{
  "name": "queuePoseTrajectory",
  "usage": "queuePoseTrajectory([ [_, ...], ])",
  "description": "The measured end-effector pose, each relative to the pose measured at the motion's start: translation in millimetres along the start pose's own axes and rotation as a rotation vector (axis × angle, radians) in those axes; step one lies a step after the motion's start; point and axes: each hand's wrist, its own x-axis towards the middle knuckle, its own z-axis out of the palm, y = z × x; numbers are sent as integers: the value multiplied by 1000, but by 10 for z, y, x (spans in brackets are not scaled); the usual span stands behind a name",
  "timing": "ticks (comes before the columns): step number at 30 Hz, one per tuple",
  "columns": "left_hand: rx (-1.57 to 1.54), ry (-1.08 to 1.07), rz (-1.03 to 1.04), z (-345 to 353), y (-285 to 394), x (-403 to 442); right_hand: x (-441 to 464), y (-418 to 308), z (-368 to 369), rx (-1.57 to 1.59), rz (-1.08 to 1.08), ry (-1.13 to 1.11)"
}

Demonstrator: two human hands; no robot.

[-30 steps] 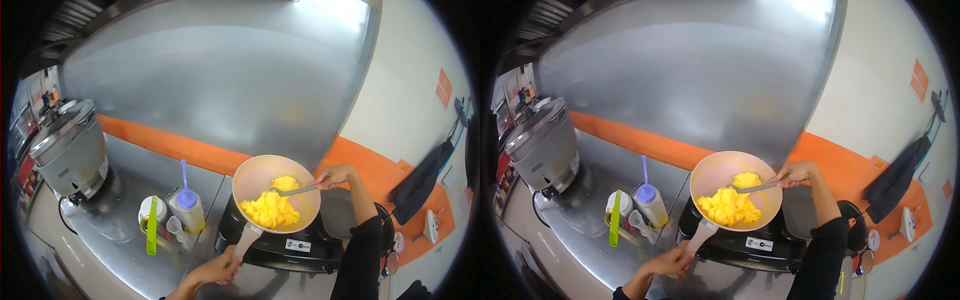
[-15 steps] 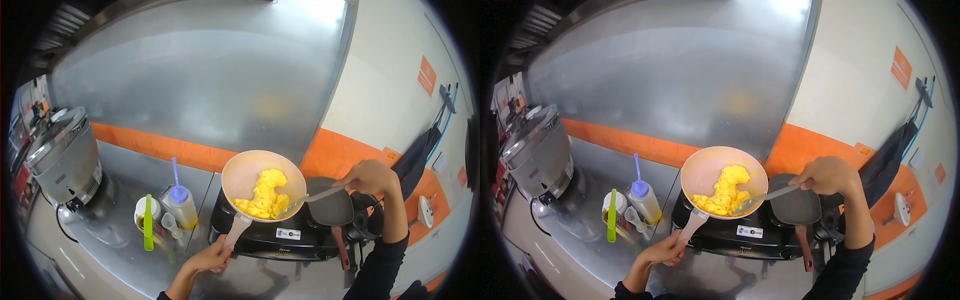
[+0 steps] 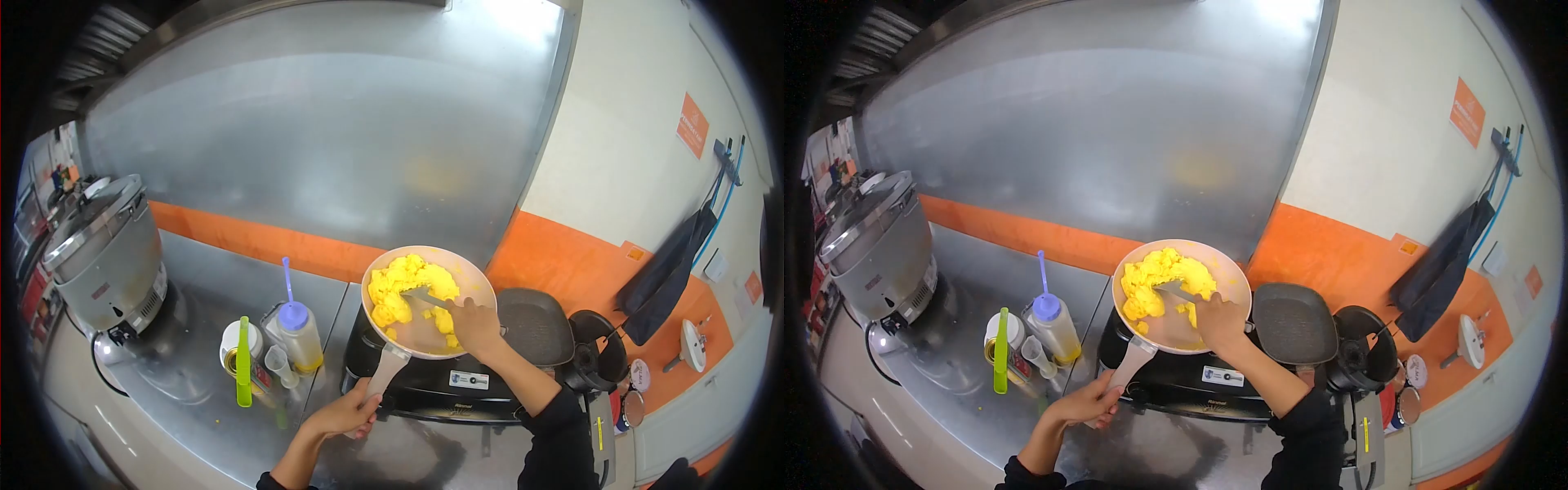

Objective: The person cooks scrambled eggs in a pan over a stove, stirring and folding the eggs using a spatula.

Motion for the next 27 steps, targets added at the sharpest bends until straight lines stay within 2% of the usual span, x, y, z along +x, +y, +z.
queuePoseTrajectory([
  [2,-21,20,-9,-40,-11,4,-13,61,-94,29,-15,59],
  [4,-16,13,-28,-30,-34,19,-307,155,-615,-36,0,-8],
  [6,-16,1,-12,-40,-13,13,-366,360,-721,-84,6,7],
  [8,-14,-23,0,-34,-1,14,-352,537,-701,-83,16,30],
  [10,-12,-19,19,-35,-1,5,-218,674,-557,-80,104,178],
  [14,4,2,-11,-32,-5,-5,150,967,-228,-72,180,193],
  [16,-2,-20,-11,-32,-30,19,405,1123,-82,-133,118,4],
  [17,-3,-12,-8,-35,-18,26,594,1223,19,-131,112,9],
  [19,15,-47,-4,-29,7,15,1000,1364,169,25,-59,-262],
  [20,52,-47,-13,-23,35,11,1172,1399,212,25,-70,-260],
  [22,28,-53,-1,-46,2,38,1484,1404,241,613,-35,-562],
  [23,8,-74,1,-38,-30,31,1590,1360,323,610,-46,-570],
  [25,48,-62,-5,-33,-18,27,1784,1263,441,956,65,-1029],
  [27,98,-44,-14,-38,-12,8,1748,1297,460,1012,19,-1042],
])
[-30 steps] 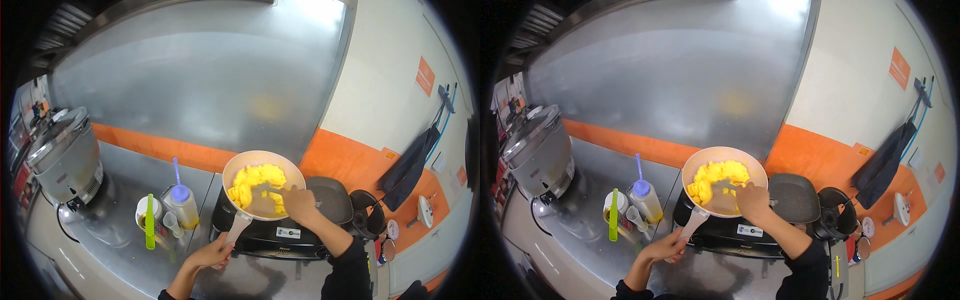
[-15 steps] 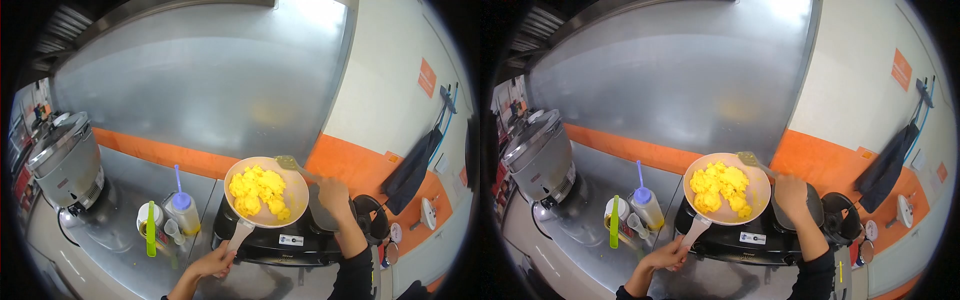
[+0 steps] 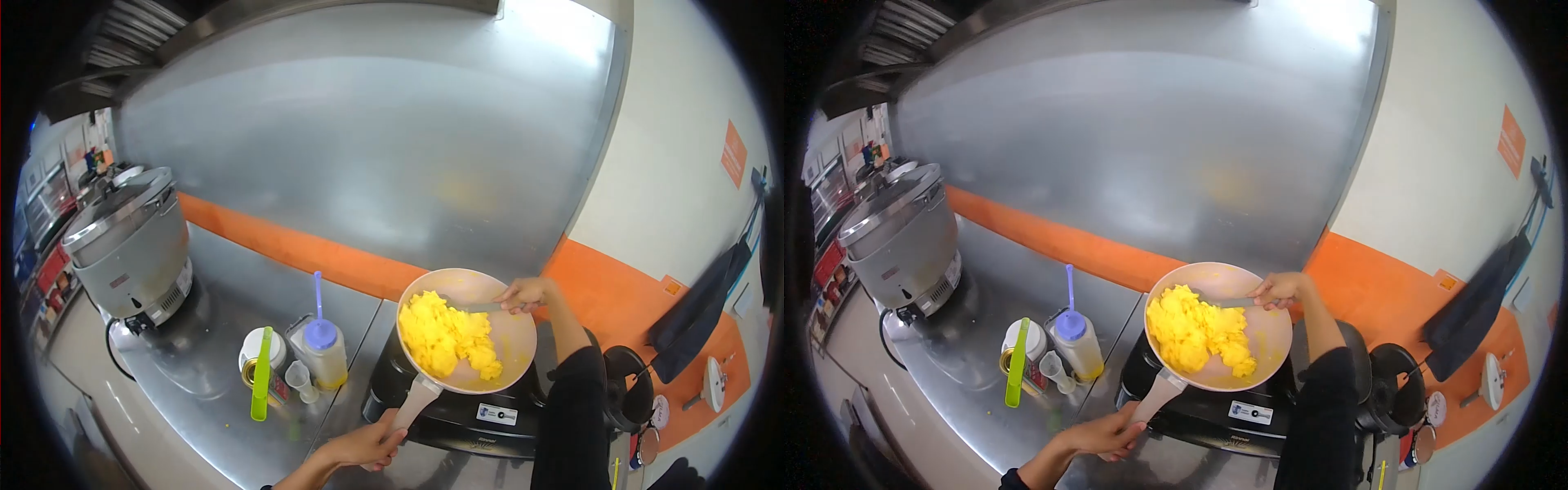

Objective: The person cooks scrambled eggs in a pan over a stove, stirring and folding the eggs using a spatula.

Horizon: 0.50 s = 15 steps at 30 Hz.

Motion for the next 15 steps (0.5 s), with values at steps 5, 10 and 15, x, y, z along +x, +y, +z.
queuePoseTrajectory([
  [5,-34,30,-25,15,-19,-12,-418,177,116,106,-92,-41],
  [10,-56,14,14,14,-10,-41,-1145,221,325,-113,-88,41],
  [15,-59,46,17,36,-6,-45,-1849,226,673,-552,-300,346],
])
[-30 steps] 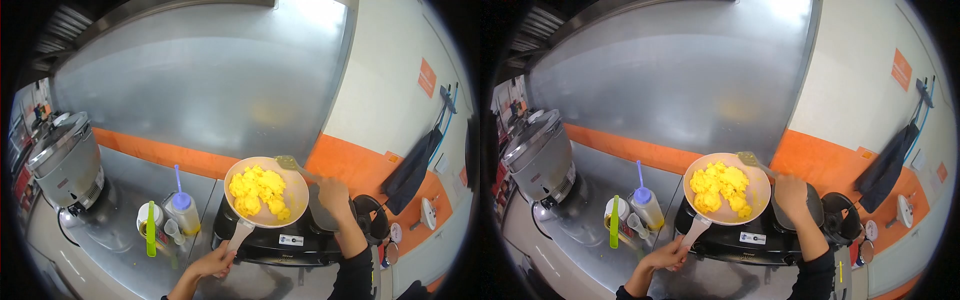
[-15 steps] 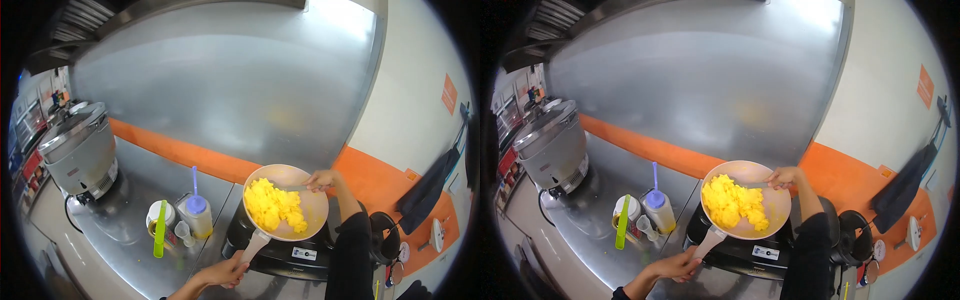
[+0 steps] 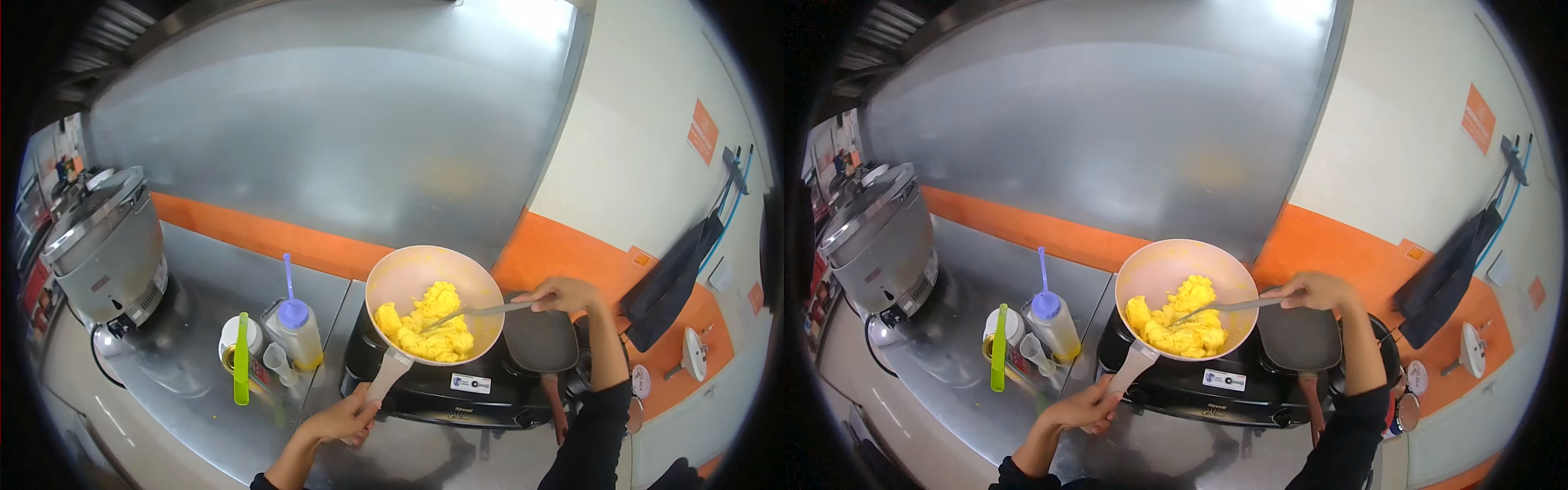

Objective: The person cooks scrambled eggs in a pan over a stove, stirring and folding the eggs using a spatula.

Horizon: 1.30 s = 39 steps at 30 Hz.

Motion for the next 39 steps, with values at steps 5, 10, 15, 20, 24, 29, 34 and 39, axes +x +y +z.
queuePoseTrajectory([
  [5,14,-14,22,-39,-33,33,-617,-693,-277,-239,108,177],
  [10,7,-15,31,-28,-15,20,-647,-1229,-352,-478,244,-10],
  [15,-52,-34,9,-20,40,-8,-198,-1292,239,-566,142,-48],
  [20,-27,-17,-7,5,60,-11,159,-1271,807,-706,261,233],
  [24,-47,3,-45,-12,-27,54,570,-1072,1251,-695,352,474],
  [29,-56,10,-43,2,91,5,233,-1155,1248,-652,363,541],
  [34,14,-9,-22,-12,47,26,-219,-1357,909,-640,501,586],
  [39,-28,-24,19,-23,10,36,302,-524,863,-641,538,609],
])
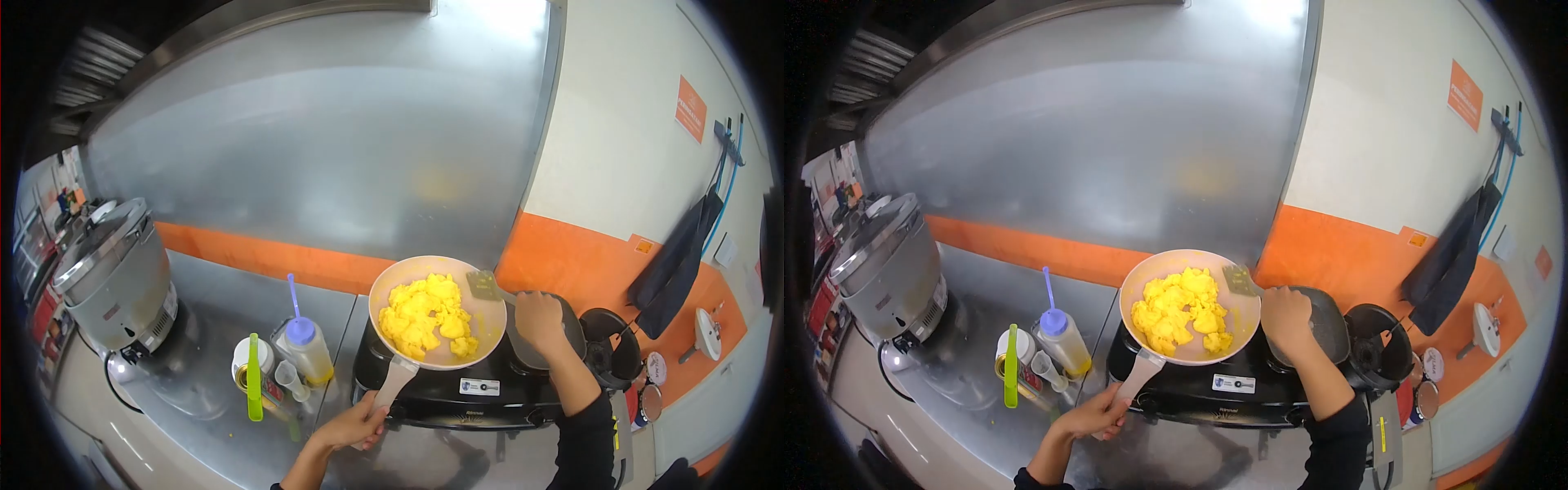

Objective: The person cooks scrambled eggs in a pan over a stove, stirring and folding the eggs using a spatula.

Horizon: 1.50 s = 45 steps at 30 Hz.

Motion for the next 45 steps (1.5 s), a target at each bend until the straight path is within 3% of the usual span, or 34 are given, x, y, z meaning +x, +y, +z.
queuePoseTrajectory([
  [2,19,7,-16,18,3,-2,343,101,284,-17,-38,-14],
  [4,34,17,-35,28,21,2,755,186,530,131,-30,-241],
  [5,43,7,-42,29,31,8,1039,267,743,135,-36,-239],
  [7,72,-19,-28,5,25,22,1525,397,1104,562,-284,-485],
  [8,67,-13,-20,0,37,27,1619,324,1053,555,-293,-482],
  [10,62,-8,-76,22,53,20,1777,83,911,869,-152,-870],
  [11,55,4,-74,20,24,28,1789,17,849,866,-166,-873],
  [13,70,-36,-54,24,-19,48,1759,-37,733,1038,-177,-1160],
  [16,127,47,-45,72,25,-2,1667,12,663,1085,-244,-1266],
  [23,15,20,-43,49,-27,-2,1106,498,177,1078,-341,-1142],
  [26,3,20,-55,48,-24,1,819,748,-68,873,-368,-984],
  [28,7,26,-49,67,5,-9,627,838,-190,722,-636,-627],
  [32,10,45,-45,63,13,-12,191,867,-608,615,-471,-440],
  [34,-5,34,-40,55,9,-15,-83,772,-811,392,-445,-170],
  [37,-32,15,-22,54,-19,-9,-611,516,-944,551,-328,-44],
  [40,-39,11,-16,24,-53,16,-982,280,-863,710,-149,-173],
  [42,-33,8,-24,32,-31,11,-1125,189,-667,884,-222,-176],
  [45,-26,18,-22,60,31,-26,-1190,136,-299,897,-270,-214],
])
